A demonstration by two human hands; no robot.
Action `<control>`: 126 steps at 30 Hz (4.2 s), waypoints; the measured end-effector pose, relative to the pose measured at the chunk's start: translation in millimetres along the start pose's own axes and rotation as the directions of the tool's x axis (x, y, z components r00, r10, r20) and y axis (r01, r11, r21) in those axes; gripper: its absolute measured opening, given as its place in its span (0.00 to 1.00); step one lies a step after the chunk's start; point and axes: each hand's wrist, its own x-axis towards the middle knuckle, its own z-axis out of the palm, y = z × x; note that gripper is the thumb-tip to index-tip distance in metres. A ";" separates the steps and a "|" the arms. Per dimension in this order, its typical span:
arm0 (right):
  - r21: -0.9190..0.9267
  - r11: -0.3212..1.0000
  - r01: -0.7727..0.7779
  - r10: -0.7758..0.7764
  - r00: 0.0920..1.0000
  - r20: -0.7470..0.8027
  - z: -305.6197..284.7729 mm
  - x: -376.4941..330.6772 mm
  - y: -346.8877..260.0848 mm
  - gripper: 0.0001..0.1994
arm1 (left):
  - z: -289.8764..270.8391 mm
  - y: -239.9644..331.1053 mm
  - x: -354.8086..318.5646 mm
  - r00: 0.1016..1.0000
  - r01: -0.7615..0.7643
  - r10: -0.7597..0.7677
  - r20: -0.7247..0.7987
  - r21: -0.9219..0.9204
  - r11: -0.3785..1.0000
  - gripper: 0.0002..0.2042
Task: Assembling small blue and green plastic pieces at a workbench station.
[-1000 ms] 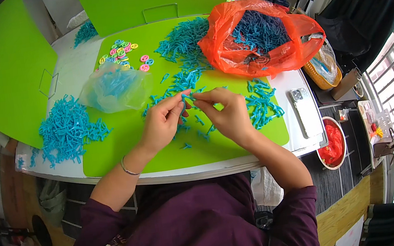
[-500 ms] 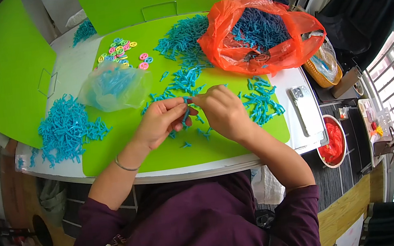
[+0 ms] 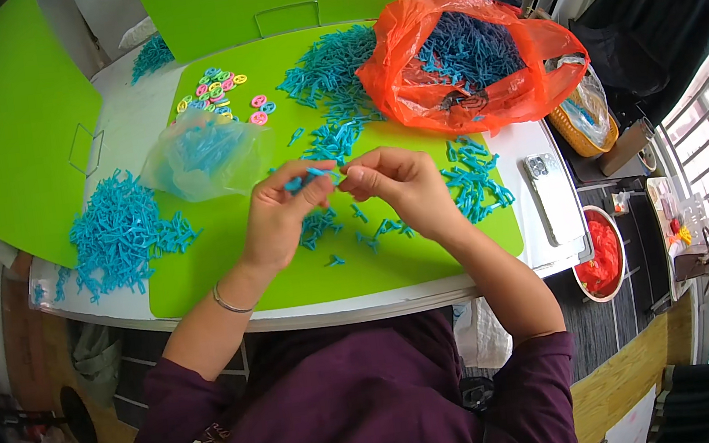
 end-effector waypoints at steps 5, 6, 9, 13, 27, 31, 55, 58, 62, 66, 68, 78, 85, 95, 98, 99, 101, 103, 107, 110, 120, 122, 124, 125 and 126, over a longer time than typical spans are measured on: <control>-0.820 0.549 0.159 -0.195 0.979 0.060 -17.4 3.1 10.9 0.07 | -11.4 11.0 5.0 0.997 -0.020 -0.004 -0.077 -0.302 0.953 0.05; -0.883 0.437 0.172 -0.161 0.981 0.111 -18.7 2.5 14.3 0.08 | -13.3 12.4 4.9 0.997 0.042 -0.062 -0.044 -0.360 0.932 0.06; -0.894 0.425 0.144 -0.109 0.988 0.107 -17.5 4.9 20.1 0.07 | -14.0 9.3 5.0 0.998 0.043 -0.054 -0.039 -0.253 0.967 0.05; -0.854 0.517 0.064 -0.013 0.998 0.067 -14.7 6.3 15.6 0.08 | -14.1 3.2 4.8 0.997 0.056 -0.065 -0.035 -0.205 0.977 0.06; -0.299 0.952 -0.065 0.061 0.998 -0.023 -26.7 9.0 -3.8 0.08 | -5.8 -1.8 4.3 0.983 0.161 -0.166 0.080 0.067 0.985 0.07; -0.173 0.985 0.002 -0.009 0.999 -0.042 -27.3 7.2 -4.3 0.04 | -6.1 -1.7 3.1 0.980 0.170 -0.190 0.065 0.233 0.958 0.06; 0.342 0.842 -0.418 0.357 0.906 0.229 -25.5 4.1 12.2 0.06 | -4.3 -4.7 2.3 0.978 0.176 -0.196 0.073 0.218 0.960 0.03; 0.347 0.838 -0.420 0.353 0.904 0.242 -24.7 3.9 11.8 0.06 | -4.5 -4.5 2.7 0.974 0.203 -0.219 0.062 0.199 0.959 0.03; 0.336 0.841 -0.423 0.364 0.903 0.227 -22.6 2.8 10.3 0.06 | -5.6 -5.3 2.2 0.981 0.161 -0.181 0.062 0.249 0.955 0.04; 0.338 0.840 -0.424 0.365 0.903 0.226 -22.6 3.4 11.0 0.06 | -4.6 -1.5 1.8 0.982 0.159 -0.181 0.049 0.300 0.941 0.04; 0.358 0.831 -0.426 0.355 0.901 0.250 -23.0 3.9 12.4 0.06 | -4.4 -1.8 1.9 0.983 0.154 -0.175 0.052 0.287 0.946 0.04; 0.307 0.855 -0.419 0.376 0.907 0.191 -19.6 2.5 6.6 0.06 | -5.1 -2.2 1.0 0.994 0.038 -0.081 0.076 0.453 0.891 0.05; 0.084 0.959 -0.271 0.252 0.949 0.192 -20.1 3.5 5.8 0.05 | -9.5 -19.9 7.8 0.997 -0.076 0.073 0.027 0.183 0.980 0.06; 0.074 0.989 -0.126 0.116 0.986 0.121 -14.2 0.9 4.3 0.03 | -13.7 0.0 9.9 0.994 0.076 -0.086 0.062 0.156 0.985 0.07; -0.320 0.944 0.081 -0.046 0.992 0.115 -17.0 0.6 9.1 0.04 | -17.7 -1.7 10.3 0.997 0.022 -0.041 0.059 0.303 0.953 0.06; -0.319 0.944 0.080 -0.046 0.992 0.114 -16.6 -0.4 8.7 0.04 | -18.9 -1.3 10.3 0.995 0.057 -0.081 0.061 0.321 0.945 0.06; -0.318 0.948 0.010 0.026 0.994 0.107 -13.2 -3.2 5.6 0.04 | -19.7 -1.1 9.8 0.992 0.092 -0.114 0.058 0.301 0.949 0.06; -0.240 0.971 -0.009 0.034 0.995 0.098 -14.4 -1.4 6.3 0.04 | -17.6 -2.8 8.0 0.987 0.127 -0.148 0.056 0.281 0.951 0.06; 0.078 0.995 -0.059 0.053 0.995 0.083 -11.0 0.1 8.9 0.04 | -5.3 -11.2 1.5 0.988 -0.110 0.140 -0.060 0.362 0.926 0.07; 0.123 0.991 -0.059 0.049 0.995 0.085 -10.0 -0.2 7.6 0.04 | 0.7 -11.9 -1.3 0.986 -0.097 0.138 -0.099 0.336 0.937 0.07; -0.076 0.991 -0.108 0.118 0.983 0.141 -20.3 -0.3 6.5 0.05 | 2.2 -5.1 -3.6 0.997 0.003 0.026 -0.075 0.364 0.931 0.08; 0.054 0.996 -0.070 0.059 0.983 0.175 -17.7 1.6 6.9 0.05 | 1.4 -8.0 -0.2 0.997 0.025 -0.005 -0.072 0.279 0.960 0.07; 0.207 0.969 -0.139 0.094 0.973 0.210 -12.6 1.5 3.5 0.06 | 0.0 -8.1 0.4 0.997 0.048 -0.036 -0.067 0.192 0.980 0.07; 0.349 0.914 -0.208 0.124 0.961 0.248 -11.6 0.9 1.9 0.06 | 0.6 -7.2 0.3 0.998 0.044 -0.033 -0.061 0.188 0.981 0.08; 0.348 0.914 -0.208 0.124 0.961 0.247 -12.1 1.1 4.9 0.06 | 1.1 -6.7 0.1 0.998 0.040 -0.030 -0.055 0.183 0.982 0.08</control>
